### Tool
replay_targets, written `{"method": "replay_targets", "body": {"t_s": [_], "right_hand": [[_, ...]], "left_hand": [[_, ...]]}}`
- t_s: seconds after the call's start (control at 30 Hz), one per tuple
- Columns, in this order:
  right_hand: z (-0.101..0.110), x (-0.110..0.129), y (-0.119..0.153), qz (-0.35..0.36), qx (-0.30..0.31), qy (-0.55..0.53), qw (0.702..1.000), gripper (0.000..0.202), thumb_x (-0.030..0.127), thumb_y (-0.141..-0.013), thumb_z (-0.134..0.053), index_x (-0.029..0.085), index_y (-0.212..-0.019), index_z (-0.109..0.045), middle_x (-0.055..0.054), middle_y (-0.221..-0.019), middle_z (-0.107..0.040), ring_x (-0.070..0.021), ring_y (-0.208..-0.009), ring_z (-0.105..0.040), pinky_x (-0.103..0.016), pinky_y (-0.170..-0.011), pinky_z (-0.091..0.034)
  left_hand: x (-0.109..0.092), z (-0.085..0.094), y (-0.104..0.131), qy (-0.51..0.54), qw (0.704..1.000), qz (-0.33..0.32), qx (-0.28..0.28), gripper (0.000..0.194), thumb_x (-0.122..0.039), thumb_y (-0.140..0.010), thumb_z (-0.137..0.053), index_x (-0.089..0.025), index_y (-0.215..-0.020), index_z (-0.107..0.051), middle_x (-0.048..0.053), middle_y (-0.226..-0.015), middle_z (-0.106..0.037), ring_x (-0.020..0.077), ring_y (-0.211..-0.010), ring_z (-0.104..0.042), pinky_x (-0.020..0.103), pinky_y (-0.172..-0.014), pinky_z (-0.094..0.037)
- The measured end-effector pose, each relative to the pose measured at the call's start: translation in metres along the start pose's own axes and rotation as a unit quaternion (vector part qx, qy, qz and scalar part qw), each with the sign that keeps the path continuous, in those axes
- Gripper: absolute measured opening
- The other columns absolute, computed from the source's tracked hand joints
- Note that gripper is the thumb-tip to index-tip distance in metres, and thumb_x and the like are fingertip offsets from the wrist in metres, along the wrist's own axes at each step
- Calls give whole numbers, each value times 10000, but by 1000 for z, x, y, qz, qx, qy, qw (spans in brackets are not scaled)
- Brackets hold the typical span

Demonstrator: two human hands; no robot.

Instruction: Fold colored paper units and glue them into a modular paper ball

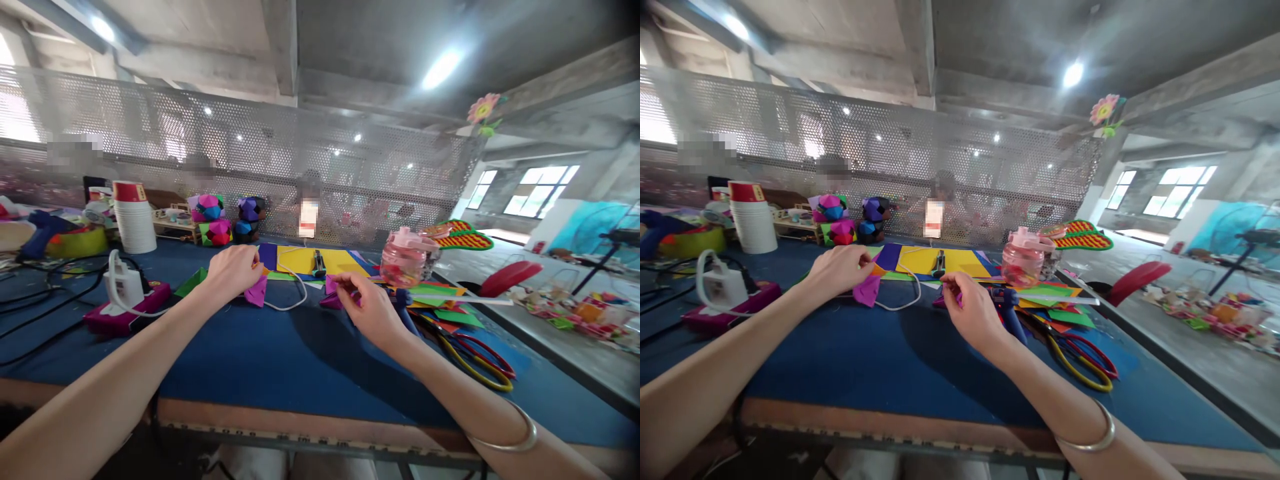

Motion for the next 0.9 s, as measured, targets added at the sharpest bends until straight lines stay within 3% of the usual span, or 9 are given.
{"method": "replay_targets", "body": {"t_s": [0.1,0.17,0.33,0.47,0.57,0.77,0.9], "right_hand": [[5,2,-2,4,-11,-15,1000,181,229,-901,-522,196,-1036,-637,-58,-980,-705,-177,-856,-654,-300,-749,-496],[11,3,-4,8,-30,-32,999,173,241,-906,-516,192,-1022,-635,-59,-971,-703,-167,-810,-648,-287,-714,-498],[33,-1,-10,1,-101,-66,993,172,279,-907,-521,171,-992,-623,-62,-911,-695,-148,-709,-628,-266,-643,-491],[39,-1,-12,5,-113,-58,992,163,276,-915,-514,173,-976,-625,-48,-871,-686,-140,-690,-617,-253,-630,-482],[33,0,-12,20,-84,-16,996,145,236,-919,-508,176,-977,-627,-52,-904,-688,-143,-716,-621,-260,-666,-487],[-2,-9,1,51,73,145,985,244,117,-878,-533,187,-1097,-614,-97,-1095,-648,-216,-1026,-607,-340,-887,-469],[-17,-16,7,61,134,162,976,221,42,-833,-543,167,-987,-641,-95,-999,-658,-214,-951,-622,-330,-841,-477]], "left_hand": [[-16,8,3,68,992,-81,-73,164,-245,-826,-498,-194,-828,-653,74,-891,-705,241,-825,-633,320,-670,-426],[-29,6,8,102,981,-138,-89,153,-204,-827,-493,-181,-825,-645,69,-880,-703,223,-832,-632,322,-719,-442],[-49,-15,18,161,962,-213,-60,173,-145,-838,-481,-188,-868,-646,48,-918,-712,213,-891,-638,330,-800,-457],[-61,-20,27,202,951,-230,-38,191,-121,-860,-440,-196,-865,-616,26,-889,-692,182,-855,-632,295,-765,-452],[-70,-17,35,222,949,-221,-28,202,-149,-905,-393,-198,-930,-587,12,-852,-675,160,-763,-620,262,-664,-423],[-78,-14,43,225,953,-198,-35,201,-244,-932,-425,-194,-997,-608,-17,-656,-626,136,-590,-561,244,-601,-366],[-69,-12,38,203,965,-158,-53,194,-349,-886,-534,-190,-940,-631,-59,-491,-490,128,-498,-493,253,-614,-380]]}}
Point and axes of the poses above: each hand's wrist, its own y-axis away from the middle knuckle, its own z-axis out of the back of the hand, x = y × z, the point moved 7 cm from there along -y, towards the middle knuckle
